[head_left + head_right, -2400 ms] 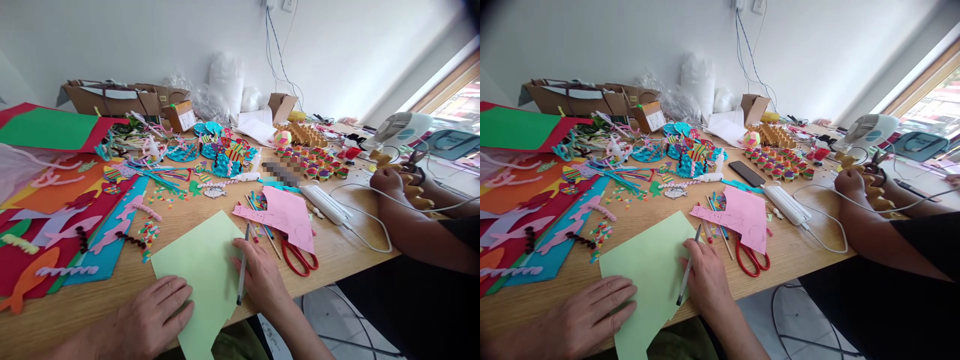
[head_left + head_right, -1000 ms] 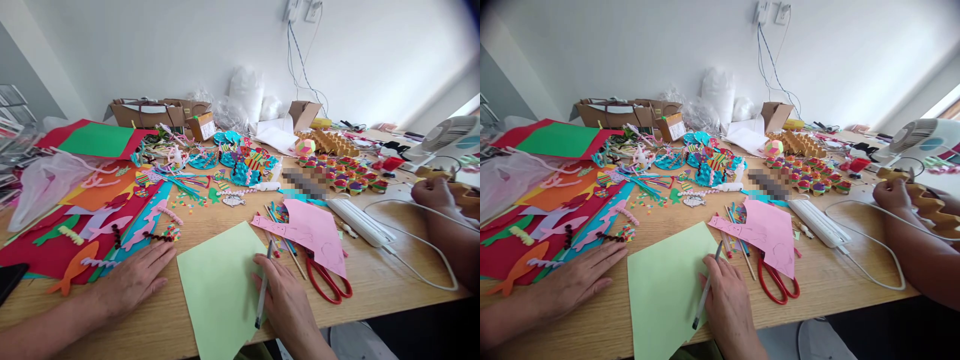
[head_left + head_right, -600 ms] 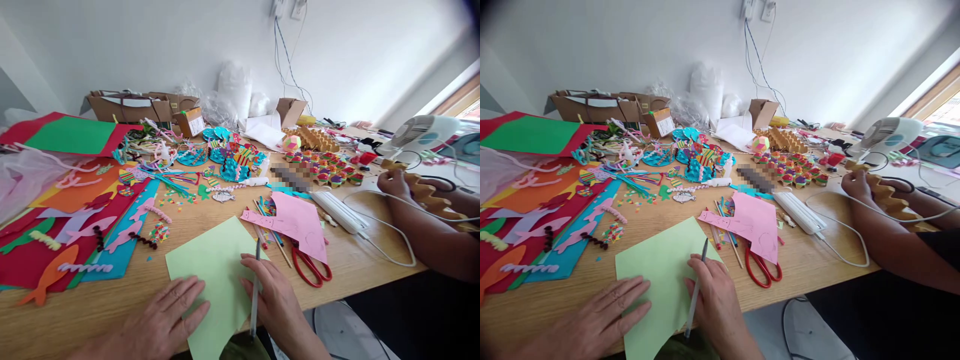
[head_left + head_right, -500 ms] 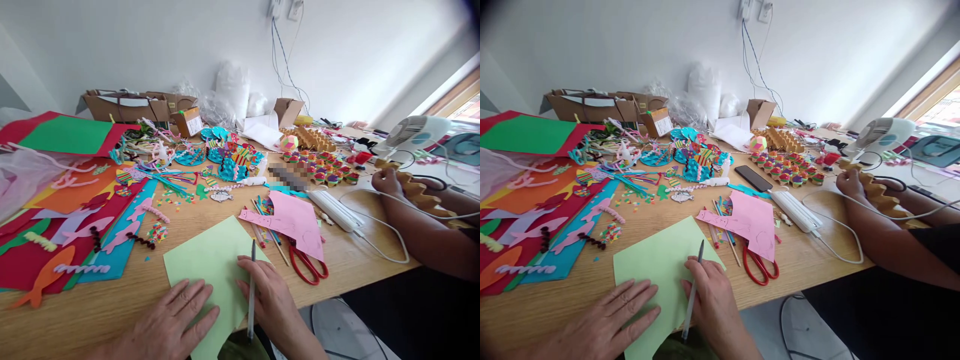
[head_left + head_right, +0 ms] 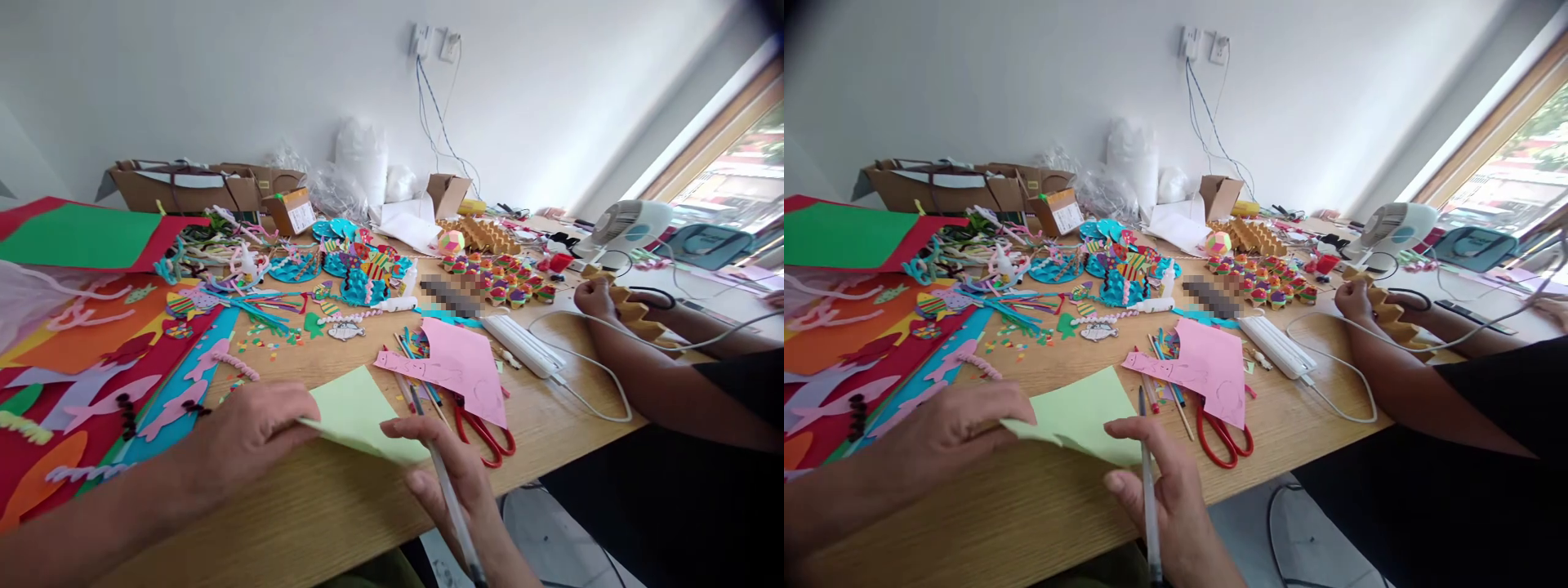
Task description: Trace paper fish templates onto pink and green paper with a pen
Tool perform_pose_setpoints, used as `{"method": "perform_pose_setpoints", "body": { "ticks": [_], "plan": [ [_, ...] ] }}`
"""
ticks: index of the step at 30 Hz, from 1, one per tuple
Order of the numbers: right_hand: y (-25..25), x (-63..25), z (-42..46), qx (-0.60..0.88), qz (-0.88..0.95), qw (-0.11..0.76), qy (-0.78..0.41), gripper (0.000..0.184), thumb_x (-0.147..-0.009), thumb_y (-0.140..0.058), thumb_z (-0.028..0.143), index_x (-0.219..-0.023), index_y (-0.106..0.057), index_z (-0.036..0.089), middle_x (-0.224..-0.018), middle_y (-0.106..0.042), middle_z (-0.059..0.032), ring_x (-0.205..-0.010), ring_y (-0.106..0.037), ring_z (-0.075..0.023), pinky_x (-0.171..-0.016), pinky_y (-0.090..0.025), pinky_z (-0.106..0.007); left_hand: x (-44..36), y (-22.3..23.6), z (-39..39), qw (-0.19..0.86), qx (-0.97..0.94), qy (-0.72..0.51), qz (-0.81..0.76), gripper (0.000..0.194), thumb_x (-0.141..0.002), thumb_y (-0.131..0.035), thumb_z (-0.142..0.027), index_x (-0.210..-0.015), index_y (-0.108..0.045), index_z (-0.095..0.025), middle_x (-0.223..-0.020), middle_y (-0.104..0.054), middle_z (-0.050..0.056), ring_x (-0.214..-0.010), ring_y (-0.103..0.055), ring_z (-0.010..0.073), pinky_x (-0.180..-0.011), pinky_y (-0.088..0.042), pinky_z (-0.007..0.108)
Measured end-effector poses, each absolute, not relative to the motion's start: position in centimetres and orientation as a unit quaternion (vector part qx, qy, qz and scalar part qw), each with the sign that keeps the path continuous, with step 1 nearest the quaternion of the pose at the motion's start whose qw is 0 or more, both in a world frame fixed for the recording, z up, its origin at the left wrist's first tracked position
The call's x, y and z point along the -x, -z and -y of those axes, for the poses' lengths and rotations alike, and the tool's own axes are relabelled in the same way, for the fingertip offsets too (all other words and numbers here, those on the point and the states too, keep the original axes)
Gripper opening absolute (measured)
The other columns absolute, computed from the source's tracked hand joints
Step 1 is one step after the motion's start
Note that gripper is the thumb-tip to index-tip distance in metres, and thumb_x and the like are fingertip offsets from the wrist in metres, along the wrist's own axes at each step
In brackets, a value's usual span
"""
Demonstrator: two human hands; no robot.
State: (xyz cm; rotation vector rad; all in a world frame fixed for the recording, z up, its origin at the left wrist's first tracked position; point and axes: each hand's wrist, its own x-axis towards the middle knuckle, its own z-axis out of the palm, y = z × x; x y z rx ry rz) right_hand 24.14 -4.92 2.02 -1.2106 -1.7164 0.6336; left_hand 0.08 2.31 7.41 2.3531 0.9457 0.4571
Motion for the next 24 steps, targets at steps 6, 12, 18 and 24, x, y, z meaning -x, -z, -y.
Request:
{"method": "perform_pose_setpoints", "body": {
  "ticks": [6, 12, 18, 24],
  "plan": [
    [-2.5, -23.7, 3.3, 0.522, 0.637, 0.521, -0.225, 0.007, -0.08, -0.062, 0.028, -0.08, -0.063, 0.021, -0.065, -0.061, 0.0015, -0.056, -0.053, -0.0117, -0.052, -0.041, -0.02, -0.9, -12.3, -6.2, 0.338, -0.804, -0.199, -0.448, 0.046, -0.079, -0.046, -0.058, -0.071, -0.063, -0.017, -0.066, -0.06, 0.002, -0.06, -0.053, 0.0171, -0.05, -0.038, 0.023],
    [-4.2, -23.7, 2.5, 0.53, 0.49, 0.591, -0.36, 0.022, -0.071, -0.069, 0.039, -0.075, -0.06, 0.02, -0.064, -0.051, 0.0033, -0.052, -0.043, -0.009, -0.046, -0.035, -0.018, 0.1, -14.2, -8.5, 0.431, -0.767, -0.166, -0.446, 0.048, -0.071, -0.058, -0.063, -0.088, -0.063, -0.018, -0.081, -0.066, 0.004, -0.072, -0.061, 0.0225, -0.058, -0.048, 0.027],
    [-3.5, -23.6, 2.8, 0.508, 0.385, 0.626, -0.45, 0.032, -0.066, -0.073, 0.044, -0.071, -0.052, 0.02, -0.061, -0.045, 0.0047, -0.05, -0.041, -0.0091, -0.044, -0.033, -0.018, 2.9, -12.5, -9.7, 0.6, -0.666, -0.107, -0.43, 0.04, -0.072, -0.072, -0.044, -0.107, -0.062, -0.026, -0.107, -0.067, 0.004, -0.097, -0.064, 0.0261, -0.083, -0.052, 0.035],
    [-2.6, -24.3, 2.5, 0.487, 0.425, 0.618, -0.449, 0.025, -0.077, -0.067, 0.039, -0.084, -0.054, 0.02, -0.069, -0.053, 0.0024, -0.06, -0.051, -0.0113, -0.05, -0.042, -0.019, 2.6, -12.5, -9.9, 0.608, -0.658, -0.114, -0.429, 0.028, -0.073, -0.071, -0.044, -0.092, -0.066, -0.024, -0.094, -0.07, 0.002, -0.083, -0.067, 0.0213, -0.068, -0.053, 0.026]
  ]
}}
